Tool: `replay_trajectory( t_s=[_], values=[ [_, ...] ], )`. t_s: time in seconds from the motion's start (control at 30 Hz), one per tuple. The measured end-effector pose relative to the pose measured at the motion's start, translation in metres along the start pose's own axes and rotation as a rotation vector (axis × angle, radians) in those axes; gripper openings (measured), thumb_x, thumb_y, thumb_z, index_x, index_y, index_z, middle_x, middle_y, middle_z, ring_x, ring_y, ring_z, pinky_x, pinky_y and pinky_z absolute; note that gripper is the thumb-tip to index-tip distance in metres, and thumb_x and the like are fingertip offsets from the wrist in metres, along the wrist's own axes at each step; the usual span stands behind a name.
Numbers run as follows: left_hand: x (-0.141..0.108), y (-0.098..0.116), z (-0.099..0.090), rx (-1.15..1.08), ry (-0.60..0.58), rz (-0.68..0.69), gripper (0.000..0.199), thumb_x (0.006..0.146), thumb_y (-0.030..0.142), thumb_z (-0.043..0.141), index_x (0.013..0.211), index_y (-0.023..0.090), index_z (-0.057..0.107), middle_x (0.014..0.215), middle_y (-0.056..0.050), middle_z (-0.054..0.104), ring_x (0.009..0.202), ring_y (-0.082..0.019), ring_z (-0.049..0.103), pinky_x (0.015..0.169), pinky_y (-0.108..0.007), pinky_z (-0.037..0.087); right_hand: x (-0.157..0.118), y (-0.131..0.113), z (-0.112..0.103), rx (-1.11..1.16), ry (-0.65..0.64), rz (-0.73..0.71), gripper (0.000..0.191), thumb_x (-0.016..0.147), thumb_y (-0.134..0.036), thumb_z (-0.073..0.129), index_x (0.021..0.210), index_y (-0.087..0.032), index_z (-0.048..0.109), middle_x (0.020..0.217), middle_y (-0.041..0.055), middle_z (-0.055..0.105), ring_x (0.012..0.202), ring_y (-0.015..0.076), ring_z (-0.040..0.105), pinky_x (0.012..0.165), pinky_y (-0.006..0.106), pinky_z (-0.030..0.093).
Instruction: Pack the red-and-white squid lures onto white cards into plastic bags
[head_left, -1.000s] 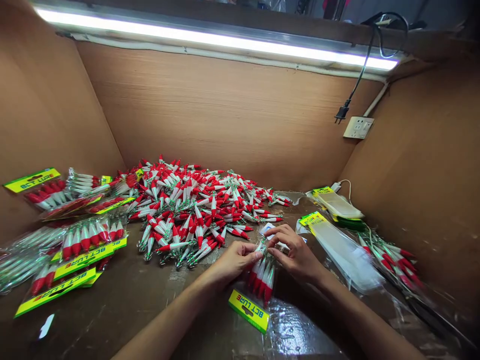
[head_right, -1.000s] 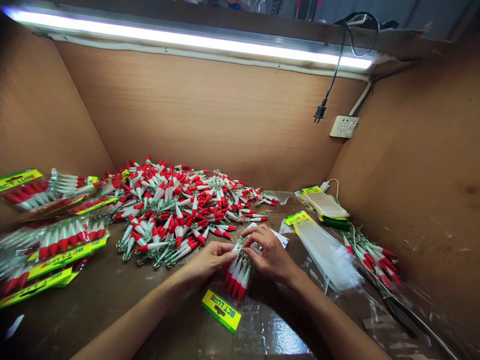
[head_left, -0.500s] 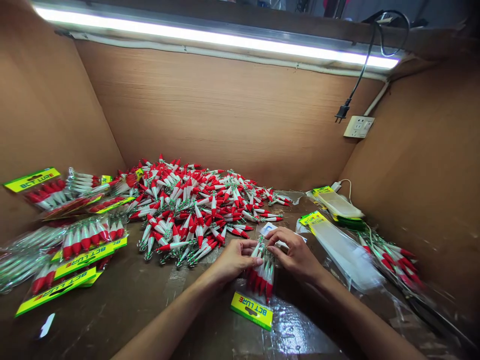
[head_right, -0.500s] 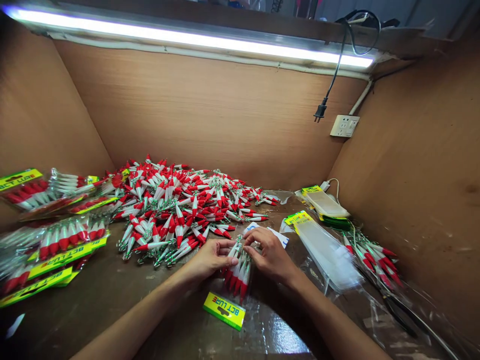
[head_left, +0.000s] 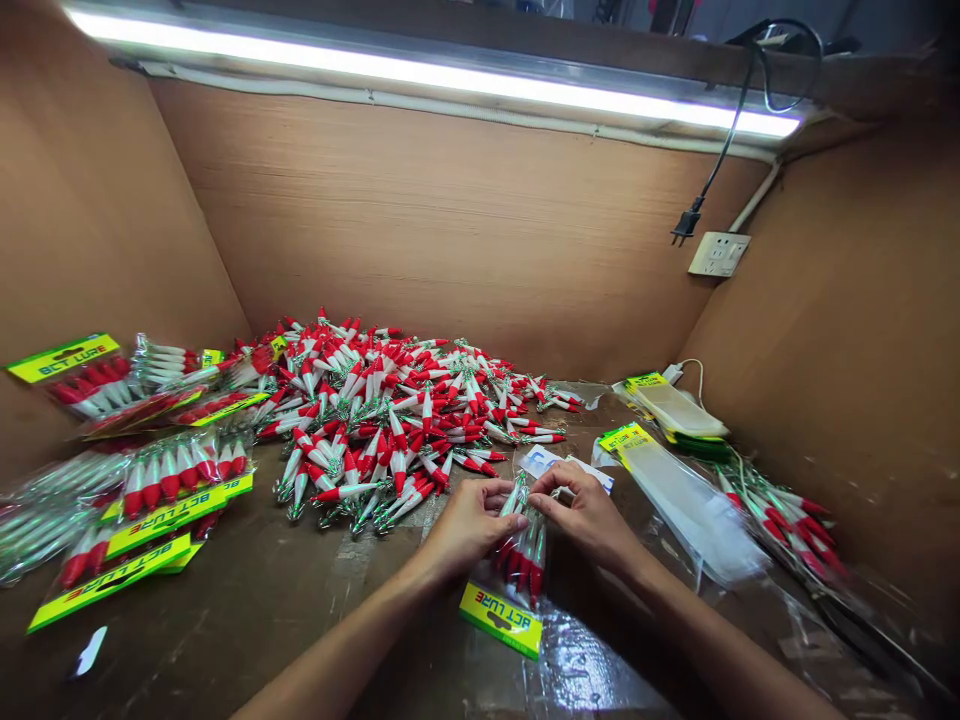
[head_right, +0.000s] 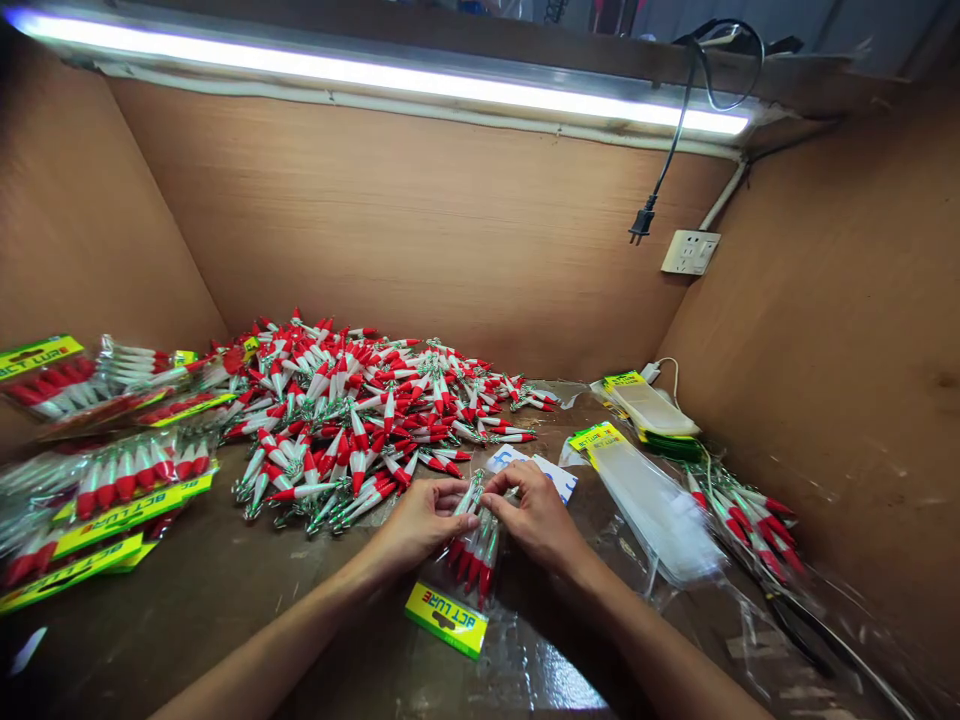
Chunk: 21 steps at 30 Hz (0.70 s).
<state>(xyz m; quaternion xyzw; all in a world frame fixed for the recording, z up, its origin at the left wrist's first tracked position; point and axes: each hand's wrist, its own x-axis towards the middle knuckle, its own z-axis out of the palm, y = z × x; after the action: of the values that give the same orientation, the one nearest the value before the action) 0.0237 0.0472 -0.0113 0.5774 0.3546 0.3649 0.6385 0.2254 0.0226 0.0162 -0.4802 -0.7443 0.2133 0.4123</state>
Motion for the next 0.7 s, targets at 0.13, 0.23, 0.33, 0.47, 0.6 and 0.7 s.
replay_trajectory(
  t_s=[0.13, 0.23, 0.33, 0.47, 0.6, 0.7],
  values=[
    [0.0001, -0.0015, 0.0018, 0.025, 0.065, 0.006, 0.059, 0.065, 0.024, 0.09, 0.118, 0.009, 0.07, 0.099, -0.015, 0.078, 0.091, -0.03, 0.074, 0.077, -0.036, 0.057, -0.0015, 0.0011, 0.0031, -0.001, -0.038, -0.051, 0.008, 0.086, -0.022, 0.075, 0.08, -0.024, 0.07, 0.088, 0.0023, 0.067, 0.092, 0.0233, 0.059, 0.081, 0.036, 0.043],
    [-0.0002, -0.002, 0.0025, 0.07, 0.076, 0.023, 0.058, 0.068, 0.022, 0.087, 0.121, 0.009, 0.067, 0.099, -0.016, 0.078, 0.091, -0.031, 0.074, 0.076, -0.037, 0.057, -0.0034, 0.0002, 0.0036, -0.013, -0.05, -0.098, 0.006, 0.087, -0.023, 0.074, 0.083, -0.025, 0.071, 0.088, 0.0025, 0.064, 0.093, 0.0234, 0.058, 0.082, 0.036, 0.043],
    [-0.0012, -0.0015, 0.0027, 0.113, 0.054, 0.068, 0.045, 0.072, 0.02, 0.082, 0.115, 0.01, 0.07, 0.1, -0.015, 0.078, 0.093, -0.031, 0.074, 0.076, -0.035, 0.057, -0.0048, -0.0013, 0.0038, -0.012, -0.022, -0.112, 0.005, 0.09, -0.023, 0.072, 0.086, -0.025, 0.071, 0.092, 0.0033, 0.064, 0.095, 0.0236, 0.057, 0.085, 0.038, 0.043],
    [-0.0021, -0.001, 0.0024, 0.184, 0.041, 0.122, 0.035, 0.075, 0.02, 0.079, 0.108, 0.012, 0.072, 0.101, -0.014, 0.077, 0.094, -0.03, 0.073, 0.075, -0.033, 0.056, -0.0054, -0.0035, 0.0047, 0.022, -0.003, -0.118, 0.004, 0.091, -0.023, 0.07, 0.087, -0.025, 0.07, 0.095, 0.0036, 0.064, 0.097, 0.0231, 0.058, 0.086, 0.037, 0.044],
    [-0.0019, -0.0004, 0.0024, 0.198, 0.095, 0.149, 0.033, 0.075, 0.02, 0.078, 0.107, 0.013, 0.071, 0.1, -0.011, 0.077, 0.092, -0.026, 0.072, 0.078, -0.032, 0.055, -0.0057, -0.0073, 0.005, 0.018, 0.042, -0.095, 0.005, 0.092, -0.024, 0.069, 0.086, -0.024, 0.069, 0.094, 0.0037, 0.064, 0.096, 0.0233, 0.058, 0.087, 0.037, 0.043],
    [-0.0014, 0.0002, 0.0026, 0.155, 0.022, 0.114, 0.03, 0.074, 0.021, 0.079, 0.102, 0.013, 0.073, 0.098, -0.01, 0.076, 0.088, -0.024, 0.071, 0.078, -0.032, 0.055, -0.0051, -0.0087, 0.0029, 0.019, 0.103, -0.068, 0.005, 0.093, -0.024, 0.066, 0.089, -0.023, 0.068, 0.099, 0.005, 0.066, 0.101, 0.0242, 0.058, 0.09, 0.038, 0.044]
  ],
)
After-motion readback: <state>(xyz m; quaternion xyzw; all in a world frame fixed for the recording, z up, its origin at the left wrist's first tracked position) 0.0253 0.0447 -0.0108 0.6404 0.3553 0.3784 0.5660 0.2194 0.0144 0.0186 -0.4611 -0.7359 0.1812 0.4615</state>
